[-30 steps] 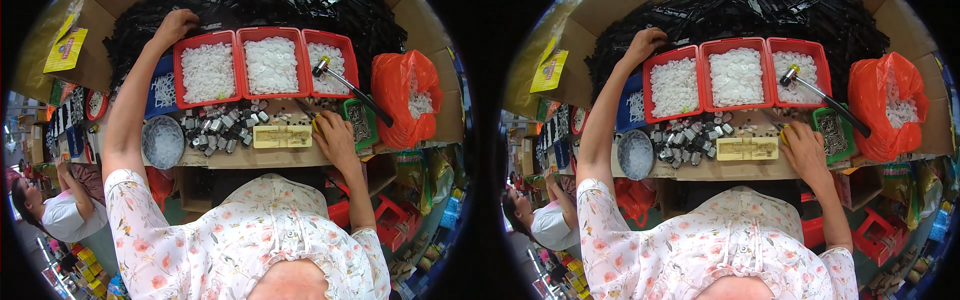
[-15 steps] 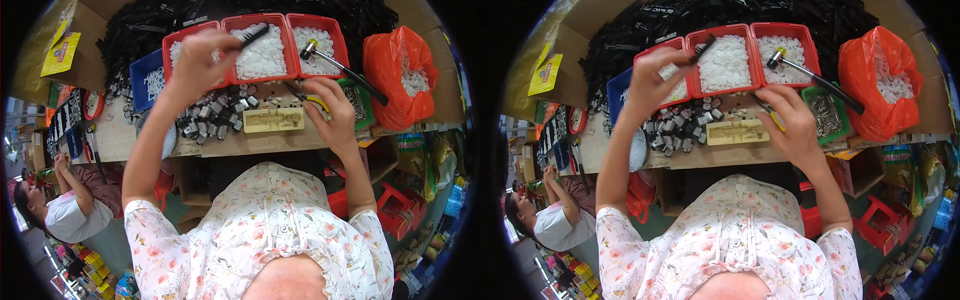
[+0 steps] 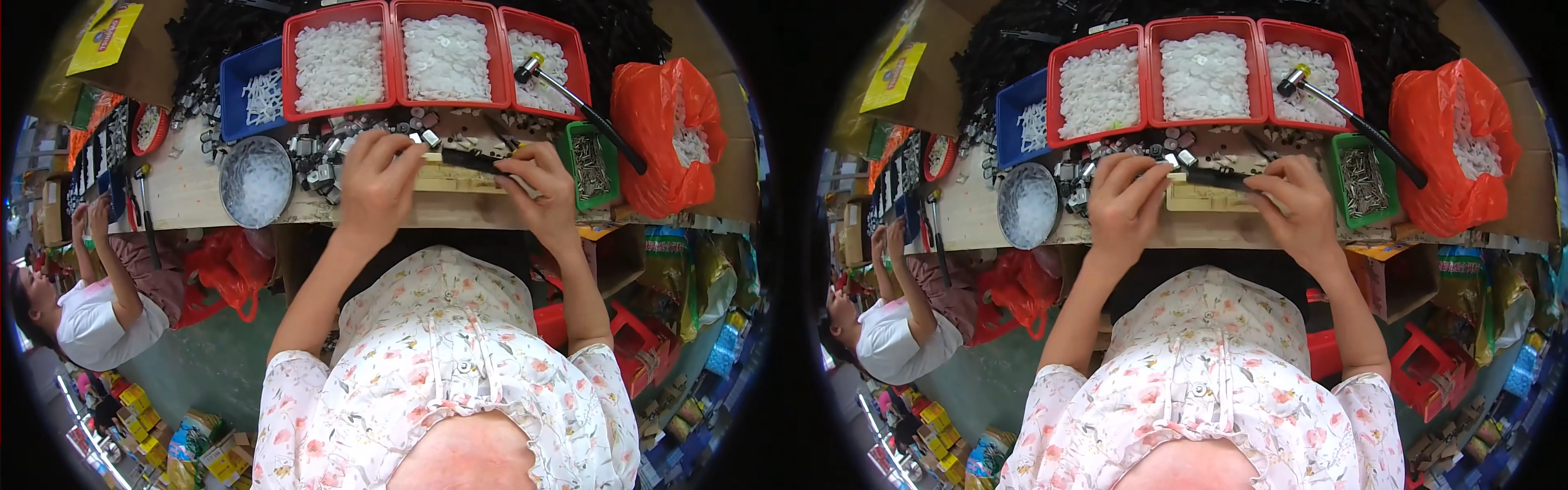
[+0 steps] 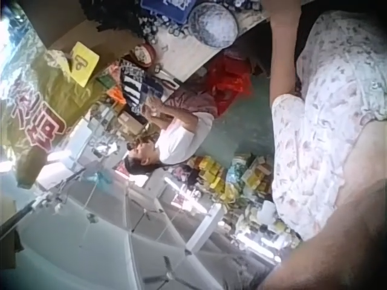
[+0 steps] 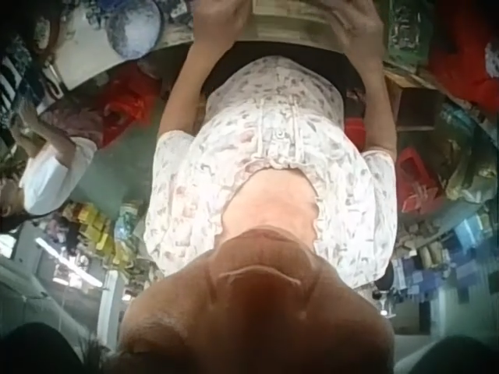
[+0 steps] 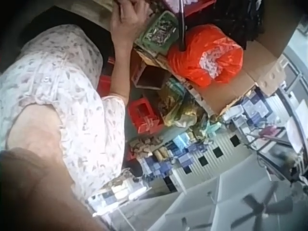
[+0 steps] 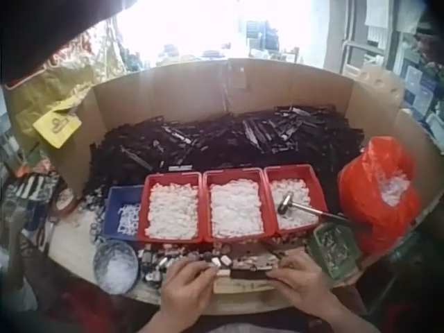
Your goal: Assembling small plastic parts into metal housings using a hammer and pliers at a factory workbench.
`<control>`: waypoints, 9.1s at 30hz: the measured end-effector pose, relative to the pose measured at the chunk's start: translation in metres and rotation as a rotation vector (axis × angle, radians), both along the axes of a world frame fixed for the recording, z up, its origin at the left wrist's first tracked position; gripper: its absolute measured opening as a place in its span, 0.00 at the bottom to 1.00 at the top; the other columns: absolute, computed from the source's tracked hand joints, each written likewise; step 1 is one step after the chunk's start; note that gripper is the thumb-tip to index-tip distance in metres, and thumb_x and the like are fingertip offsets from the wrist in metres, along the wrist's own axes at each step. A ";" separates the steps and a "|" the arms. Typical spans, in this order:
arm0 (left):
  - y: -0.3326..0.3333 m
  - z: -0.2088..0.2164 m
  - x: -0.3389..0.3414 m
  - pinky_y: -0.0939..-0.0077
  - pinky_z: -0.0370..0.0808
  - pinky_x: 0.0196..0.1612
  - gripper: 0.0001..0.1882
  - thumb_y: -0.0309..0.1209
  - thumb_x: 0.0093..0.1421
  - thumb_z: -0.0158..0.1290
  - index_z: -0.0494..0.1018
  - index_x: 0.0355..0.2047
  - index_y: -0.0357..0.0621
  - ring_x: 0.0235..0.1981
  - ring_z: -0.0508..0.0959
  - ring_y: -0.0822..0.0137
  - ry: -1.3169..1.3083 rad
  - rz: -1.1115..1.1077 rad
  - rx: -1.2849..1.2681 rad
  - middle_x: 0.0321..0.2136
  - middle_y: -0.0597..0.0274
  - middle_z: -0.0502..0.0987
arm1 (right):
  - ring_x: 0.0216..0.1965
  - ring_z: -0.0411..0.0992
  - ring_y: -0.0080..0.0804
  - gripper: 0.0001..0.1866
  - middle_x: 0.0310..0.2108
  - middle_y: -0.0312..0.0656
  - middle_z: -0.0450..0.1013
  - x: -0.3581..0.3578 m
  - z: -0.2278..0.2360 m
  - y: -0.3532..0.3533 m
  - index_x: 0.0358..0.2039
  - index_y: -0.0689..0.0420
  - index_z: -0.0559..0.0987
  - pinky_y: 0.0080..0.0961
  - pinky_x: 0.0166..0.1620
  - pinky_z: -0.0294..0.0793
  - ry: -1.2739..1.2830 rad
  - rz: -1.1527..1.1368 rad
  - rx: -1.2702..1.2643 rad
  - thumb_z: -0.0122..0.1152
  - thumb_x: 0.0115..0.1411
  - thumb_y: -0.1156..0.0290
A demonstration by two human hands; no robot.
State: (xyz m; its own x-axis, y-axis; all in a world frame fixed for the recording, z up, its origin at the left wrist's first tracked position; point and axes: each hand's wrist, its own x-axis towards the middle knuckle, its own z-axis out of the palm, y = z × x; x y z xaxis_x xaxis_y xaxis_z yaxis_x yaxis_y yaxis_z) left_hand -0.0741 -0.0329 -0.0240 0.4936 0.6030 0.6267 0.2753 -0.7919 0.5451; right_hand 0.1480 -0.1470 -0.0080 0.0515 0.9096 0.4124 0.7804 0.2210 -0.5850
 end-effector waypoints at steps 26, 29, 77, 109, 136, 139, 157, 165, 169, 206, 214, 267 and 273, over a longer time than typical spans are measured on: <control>0.028 0.027 -0.010 0.79 0.69 0.32 0.10 0.28 0.59 0.61 0.80 0.40 0.39 0.30 0.73 0.74 -0.058 -0.074 -0.724 0.30 0.66 0.80 | 0.43 0.69 0.34 0.16 0.37 0.39 0.68 -0.017 -0.002 0.008 0.42 0.61 0.77 0.30 0.44 0.69 -0.586 0.233 -0.194 0.55 0.52 0.73; 0.021 0.028 -0.010 0.84 0.70 0.35 0.11 0.30 0.61 0.60 0.80 0.42 0.37 0.31 0.74 0.80 -0.237 -0.124 -1.015 0.32 0.69 0.80 | 0.43 0.69 0.34 0.16 0.37 0.39 0.68 -0.017 0.001 0.007 0.42 0.62 0.77 0.30 0.44 0.69 -0.637 0.252 -0.190 0.55 0.52 0.73; -0.015 -0.017 -0.009 0.60 0.73 0.46 0.15 0.19 0.51 0.58 0.76 0.42 0.33 0.47 0.76 0.52 0.324 -0.109 0.119 0.42 0.52 0.76 | 0.41 0.71 0.39 0.14 0.38 0.40 0.72 -0.038 -0.034 0.045 0.38 0.59 0.81 0.35 0.43 0.66 0.016 0.206 -0.063 0.68 0.49 0.74; 0.121 0.025 0.003 0.60 0.72 0.45 0.06 0.27 0.49 0.64 0.82 0.28 0.38 0.39 0.73 0.53 0.588 -0.047 -0.156 0.28 0.53 0.79 | 0.34 0.73 0.52 0.04 0.32 0.51 0.72 0.088 -0.014 -0.040 0.33 0.65 0.78 0.39 0.37 0.71 -0.242 -0.545 -0.275 0.60 0.56 0.80; 0.148 0.021 -0.006 0.61 0.72 0.42 0.08 0.25 0.47 0.63 0.81 0.29 0.36 0.36 0.75 0.53 0.806 -0.121 -0.132 0.28 0.52 0.79 | 0.33 0.73 0.46 0.06 0.32 0.49 0.71 0.097 -0.011 -0.046 0.35 0.64 0.74 0.35 0.37 0.70 -0.143 -0.549 -0.243 0.59 0.59 0.76; 0.149 0.021 -0.007 0.61 0.72 0.42 0.08 0.23 0.47 0.62 0.81 0.29 0.35 0.36 0.76 0.53 0.794 -0.136 -0.114 0.28 0.51 0.79 | 0.33 0.72 0.48 0.04 0.32 0.49 0.70 0.097 -0.010 -0.052 0.34 0.62 0.74 0.37 0.36 0.70 -0.091 -0.557 -0.211 0.58 0.59 0.77; 0.128 0.033 0.004 0.71 0.74 0.36 0.09 0.26 0.51 0.64 0.80 0.31 0.34 0.31 0.79 0.65 0.500 -0.100 -0.351 0.28 0.57 0.81 | 0.31 0.69 0.32 0.05 0.31 0.43 0.69 0.073 0.003 -0.041 0.35 0.65 0.73 0.25 0.36 0.69 -0.022 -0.540 -0.169 0.58 0.61 0.78; 0.073 0.042 0.004 0.82 0.74 0.32 0.07 0.25 0.58 0.62 0.77 0.36 0.37 0.29 0.79 0.74 -0.201 -0.351 -1.249 0.30 0.63 0.81 | 0.31 0.69 0.27 0.04 0.30 0.40 0.69 -0.007 0.032 0.012 0.32 0.64 0.74 0.22 0.36 0.69 0.272 -0.190 0.007 0.60 0.57 0.80; 0.038 0.017 0.003 0.83 0.75 0.30 0.07 0.24 0.60 0.60 0.77 0.39 0.38 0.27 0.79 0.73 -0.535 -0.451 -1.562 0.29 0.61 0.81 | 0.31 0.71 0.30 0.05 0.30 0.41 0.70 -0.033 0.040 0.031 0.31 0.64 0.74 0.23 0.36 0.69 0.341 -0.101 0.033 0.62 0.55 0.81; 0.001 -0.003 0.016 0.86 0.74 0.27 0.05 0.28 0.60 0.61 0.76 0.33 0.41 0.23 0.77 0.75 -0.701 -0.443 -1.757 0.26 0.62 0.79 | 0.29 0.72 0.40 0.06 0.30 0.44 0.69 -0.030 0.032 0.031 0.31 0.63 0.73 0.31 0.31 0.71 0.101 0.087 0.008 0.62 0.55 0.80; 0.000 -0.004 0.017 0.86 0.74 0.27 0.05 0.28 0.60 0.60 0.76 0.33 0.41 0.23 0.77 0.75 -0.674 -0.440 -1.738 0.26 0.61 0.79 | 0.29 0.72 0.40 0.06 0.29 0.44 0.68 -0.028 0.031 0.032 0.31 0.63 0.73 0.31 0.31 0.71 0.109 0.090 0.001 0.62 0.56 0.79; -0.023 -0.025 0.006 0.62 0.73 0.45 0.17 0.28 0.50 0.61 0.76 0.41 0.35 0.46 0.73 0.55 0.309 -0.178 0.131 0.42 0.55 0.72 | 0.39 0.71 0.43 0.08 0.37 0.43 0.68 -0.021 -0.036 0.039 0.33 0.59 0.77 0.34 0.41 0.68 0.053 0.136 -0.081 0.66 0.51 0.77; -0.020 -0.024 0.011 0.65 0.72 0.41 0.15 0.27 0.49 0.62 0.76 0.38 0.35 0.43 0.72 0.57 0.349 -0.193 0.212 0.40 0.57 0.72 | 0.39 0.72 0.42 0.07 0.37 0.44 0.70 -0.009 -0.021 0.027 0.32 0.60 0.77 0.32 0.41 0.71 0.053 0.075 -0.032 0.66 0.52 0.78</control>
State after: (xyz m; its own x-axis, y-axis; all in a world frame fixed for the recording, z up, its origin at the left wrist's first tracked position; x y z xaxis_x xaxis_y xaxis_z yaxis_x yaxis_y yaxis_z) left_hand -0.0636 -0.0528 -0.0484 0.7881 0.3560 0.5022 0.2507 -0.9307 0.2662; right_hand 0.1387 -0.1196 -0.0286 0.0043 0.9244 0.3815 0.7299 0.2579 -0.6330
